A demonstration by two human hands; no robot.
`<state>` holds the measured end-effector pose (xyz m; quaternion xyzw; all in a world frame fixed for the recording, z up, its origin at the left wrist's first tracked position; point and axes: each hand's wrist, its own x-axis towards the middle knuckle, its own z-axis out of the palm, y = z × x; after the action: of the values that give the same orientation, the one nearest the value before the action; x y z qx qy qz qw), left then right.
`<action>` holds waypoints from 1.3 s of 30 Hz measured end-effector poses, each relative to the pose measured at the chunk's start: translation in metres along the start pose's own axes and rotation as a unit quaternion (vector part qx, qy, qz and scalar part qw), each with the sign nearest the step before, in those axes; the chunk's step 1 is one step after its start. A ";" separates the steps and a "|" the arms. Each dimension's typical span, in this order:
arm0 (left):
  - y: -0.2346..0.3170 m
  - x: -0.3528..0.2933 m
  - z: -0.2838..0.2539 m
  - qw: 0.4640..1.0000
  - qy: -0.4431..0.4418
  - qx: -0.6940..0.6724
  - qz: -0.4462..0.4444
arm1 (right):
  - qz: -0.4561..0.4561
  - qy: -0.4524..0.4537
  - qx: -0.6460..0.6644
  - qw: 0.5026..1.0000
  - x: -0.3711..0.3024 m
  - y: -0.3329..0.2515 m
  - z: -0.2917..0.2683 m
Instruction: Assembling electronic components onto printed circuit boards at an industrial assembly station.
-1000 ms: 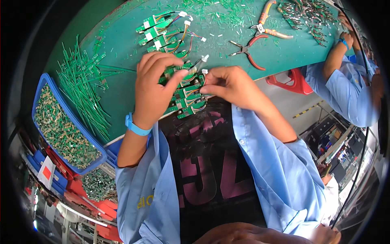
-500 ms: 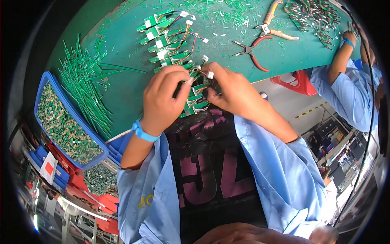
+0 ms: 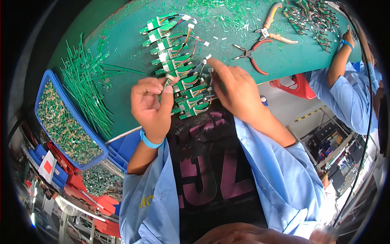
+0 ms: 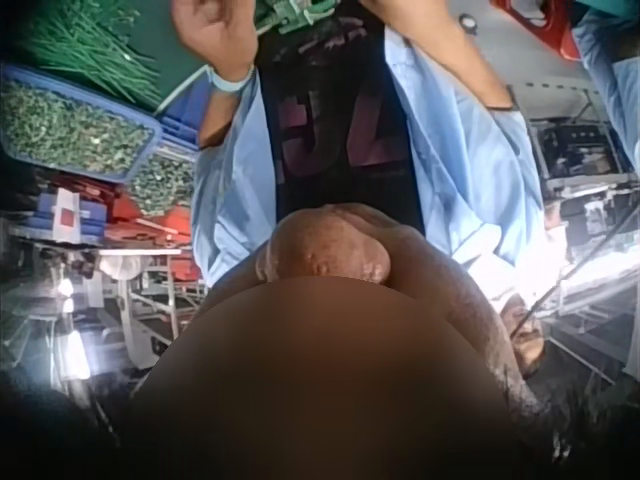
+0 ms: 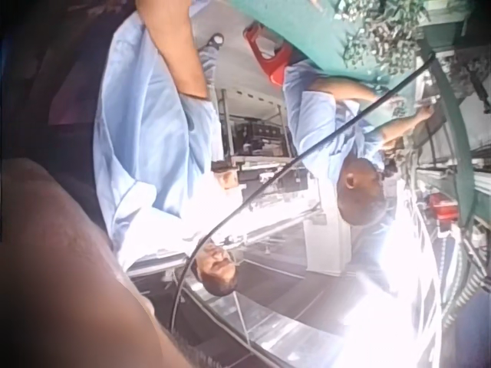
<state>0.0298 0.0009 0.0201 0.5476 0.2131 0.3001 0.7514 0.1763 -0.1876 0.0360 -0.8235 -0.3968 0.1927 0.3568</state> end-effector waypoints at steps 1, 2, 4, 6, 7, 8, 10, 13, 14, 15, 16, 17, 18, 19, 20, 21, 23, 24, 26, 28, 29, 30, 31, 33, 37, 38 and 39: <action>0.004 0.000 0.001 0.999 -0.016 0.025 0.019 | 0.007 0.017 -0.038 0.999 0.003 0.002 -0.002; 0.008 0.001 0.003 0.997 -0.033 0.049 0.039 | 0.014 0.035 -0.075 0.996 0.006 0.004 -0.005; 0.013 0.002 0.004 0.994 -0.050 0.072 0.064 | 0.017 0.056 -0.115 0.992 0.009 0.007 -0.012; 0.016 0.004 0.002 0.986 -0.095 0.124 0.057 | 0.094 0.088 0.139 0.982 0.012 0.009 -0.025; 0.017 0.005 0.001 0.980 -0.116 0.149 0.056 | 0.129 0.101 0.263 0.951 0.014 0.010 -0.032; 0.020 0.006 0.002 0.974 -0.138 0.174 0.055 | 0.159 0.111 0.382 0.903 0.017 0.009 -0.037; 0.021 0.013 0.012 0.955 -0.169 0.215 0.116 | 0.139 -0.028 0.509 0.849 0.014 0.003 -0.032; 0.024 0.027 0.039 0.864 -0.254 0.351 0.258 | 0.129 -0.123 0.567 0.804 0.015 -0.009 -0.016; 0.026 0.028 0.043 0.863 -0.253 0.343 0.272 | 0.143 -0.134 0.566 0.801 0.021 -0.007 -0.019; 0.026 0.029 0.045 0.889 -0.216 0.330 0.232 | 0.157 -0.145 0.566 0.796 0.027 -0.006 -0.024; 0.026 0.028 0.044 0.912 -0.181 0.317 0.187 | 0.152 -0.139 0.561 0.802 0.034 -0.004 -0.028; 0.026 0.026 0.041 0.931 -0.146 0.304 0.140 | 0.179 -0.137 0.556 0.800 0.045 -0.001 -0.032; 0.025 0.023 0.038 0.946 -0.112 0.289 0.091 | 0.206 -0.134 0.552 0.797 0.058 0.004 -0.036; 0.026 0.023 0.034 0.930 -0.134 0.312 0.143 | 0.196 -0.096 0.545 0.809 0.075 0.008 -0.042; 0.026 0.020 0.025 0.910 -0.151 0.335 0.194 | 0.167 -0.081 0.603 0.776 0.097 0.020 -0.047; 0.027 0.014 0.013 0.911 -0.160 0.324 0.197 | 0.061 -0.067 0.660 0.746 0.129 0.031 -0.060; 0.026 -0.001 -0.014 0.833 -0.308 0.407 0.216 | 0.022 0.033 0.717 0.696 0.163 -0.010 -0.096; 0.026 -0.007 -0.014 0.833 -0.309 0.405 0.215 | -0.021 0.029 0.695 0.718 0.175 -0.004 -0.105; 0.027 -0.017 -0.017 0.807 -0.331 0.446 0.199 | -0.051 0.123 0.562 0.816 0.208 0.022 -0.114; 0.025 -0.017 -0.027 0.780 -0.342 0.491 0.184 | 0.008 0.204 0.407 0.891 0.200 0.017 -0.118; 0.022 -0.017 -0.030 0.780 -0.340 0.492 0.184 | 0.009 0.184 0.418 0.889 0.187 0.033 -0.127; 0.020 -0.020 -0.033 0.780 -0.339 0.493 0.184 | 0.012 0.159 0.432 0.888 0.172 0.053 -0.131; 0.015 -0.022 -0.036 0.780 -0.339 0.492 0.186 | 0.013 0.151 0.434 0.888 0.163 0.067 -0.132; 0.008 -0.022 -0.038 0.779 -0.344 0.489 0.190 | 0.101 0.145 0.400 0.899 0.147 0.091 -0.135; 0.003 -0.019 -0.043 0.766 -0.350 0.493 0.218 | 0.160 0.102 0.183 0.965 0.120 0.123 -0.142; 0.002 -0.019 -0.043 0.761 -0.353 0.494 0.228 | 0.178 0.085 0.108 0.974 0.112 0.130 -0.145; 0.001 -0.017 -0.041 0.763 -0.356 0.492 0.223 | 0.183 0.082 0.108 0.974 0.105 0.132 -0.151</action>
<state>-0.0096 0.0181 0.0082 0.9416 -0.0792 0.0965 0.3129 0.3993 -0.2273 0.0357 -0.8519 -0.1851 0.2279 0.4336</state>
